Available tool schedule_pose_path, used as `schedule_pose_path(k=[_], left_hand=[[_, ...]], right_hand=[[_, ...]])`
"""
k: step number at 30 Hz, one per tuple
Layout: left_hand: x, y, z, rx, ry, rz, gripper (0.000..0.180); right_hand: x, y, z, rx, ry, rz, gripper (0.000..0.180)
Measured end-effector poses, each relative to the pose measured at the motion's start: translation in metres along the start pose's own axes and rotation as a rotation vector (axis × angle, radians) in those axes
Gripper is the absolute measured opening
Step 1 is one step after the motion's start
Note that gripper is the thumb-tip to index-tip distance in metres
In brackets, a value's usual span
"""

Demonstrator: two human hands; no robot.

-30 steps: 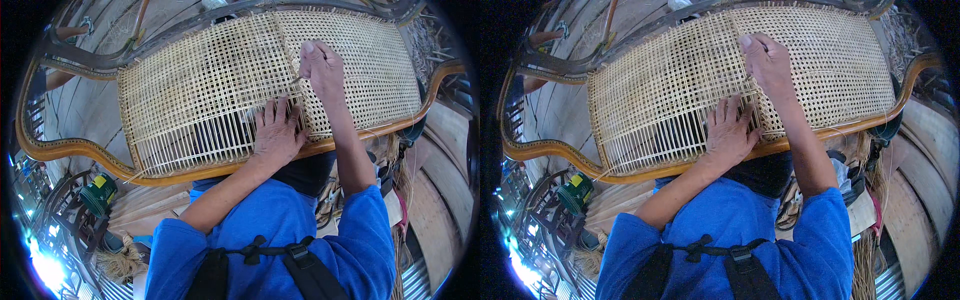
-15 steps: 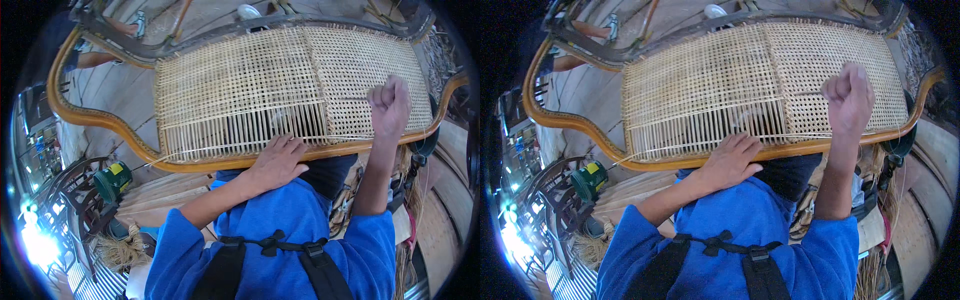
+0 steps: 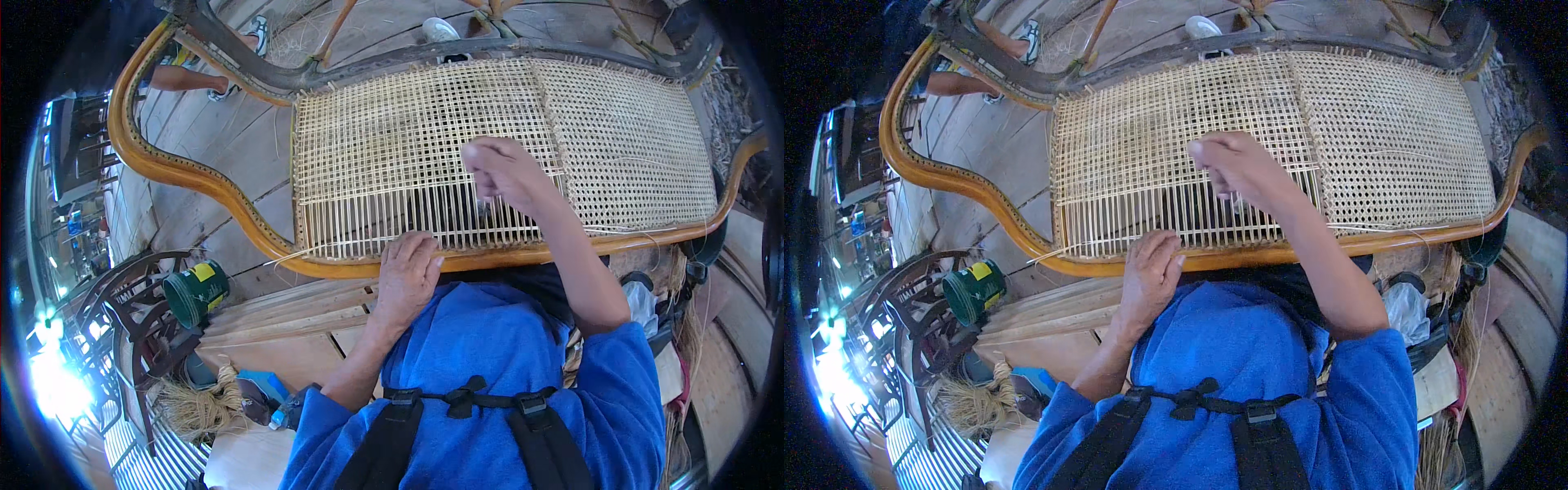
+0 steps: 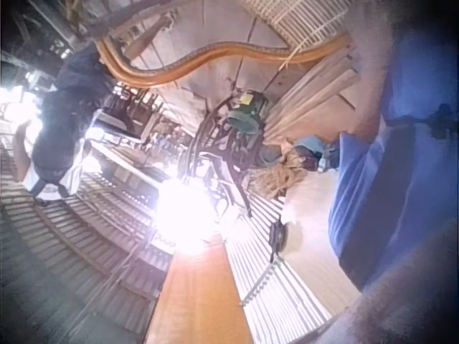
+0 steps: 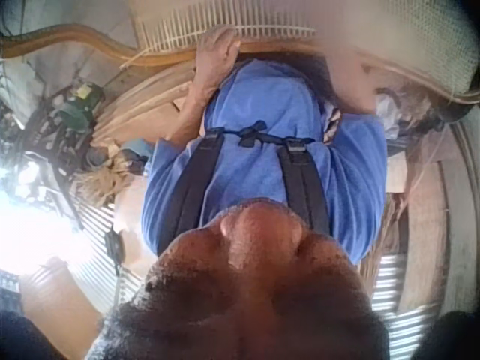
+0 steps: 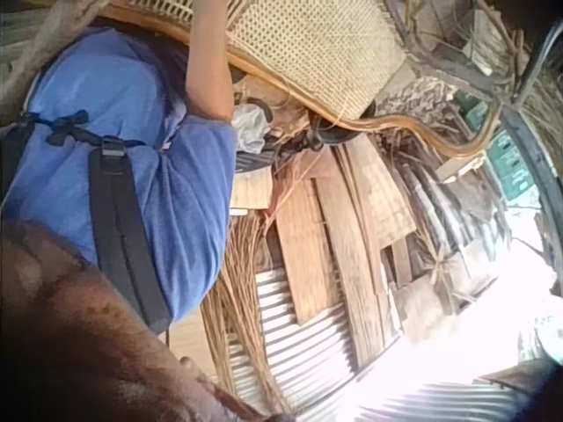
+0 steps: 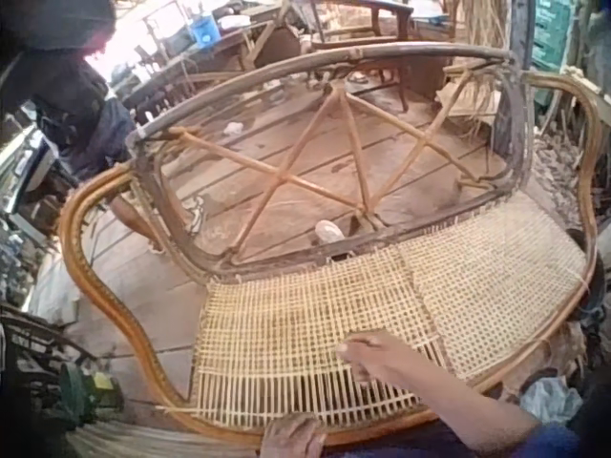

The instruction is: Repairing or weaving a rattan bench using rattan strips, a utility blade, and a hammer.

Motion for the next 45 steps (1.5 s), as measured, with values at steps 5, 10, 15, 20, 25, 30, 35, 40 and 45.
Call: schedule_pose_path(k=[5,10,15,20,25,30,35,40,45], left_hand=[[0.015,-0.008,-0.011,-0.098,-0.060,-0.021,0.022],[0.039,-0.003,-0.029,-0.163,-0.131,-0.025,0.018],[0.042,0.001,-0.033,-0.146,-0.086,-0.066,0.015],[0.020,0.015,-0.047,-0.046,-0.046,-0.041,0.016],[0.031,0.023,-0.075,-0.028,-0.257,-0.233,0.028],[0.038,0.031,-0.081,-0.119,-0.254,-0.289,0.033],[0.038,0.041,-0.085,-0.086,-0.286,-0.305,0.038],[0.043,0.034,-0.074,-0.142,-0.244,-0.253,0.054],[0.044,0.034,-0.071,-0.147,-0.309,-0.336,0.062]], right_hand=[[0.004,-0.003,-0.024,-0.386,-0.347,0.034,0.023],[-0.005,0.011,-0.028,-0.002,0.016,-0.157,0.026],[0.017,-0.027,-0.001,-0.471,-0.471,-0.280,0.025],[0.020,-0.062,0.103,-0.523,-0.094,-0.134,0.028],[-0.053,-0.100,0.214,-0.726,0.310,0.304,0.028],[-0.194,-0.093,0.286,-0.708,0.617,0.380,0.027],[-0.238,-0.093,0.330,-0.946,0.521,0.281,0.024],[-0.065,-0.084,0.254,-0.979,-0.437,-0.150,0.022],[0.009,-0.035,0.095,-0.674,-0.671,-0.098,0.025]])
Point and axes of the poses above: each hand's wrist, its own z-axis away from the middle knuckle, its own y-axis out of the palm, x = y × z, the point moved 3 cm from there along -z, towards the middle knuckle, and after that the axes turned 8 degrees about z, right-handed, at the moved point
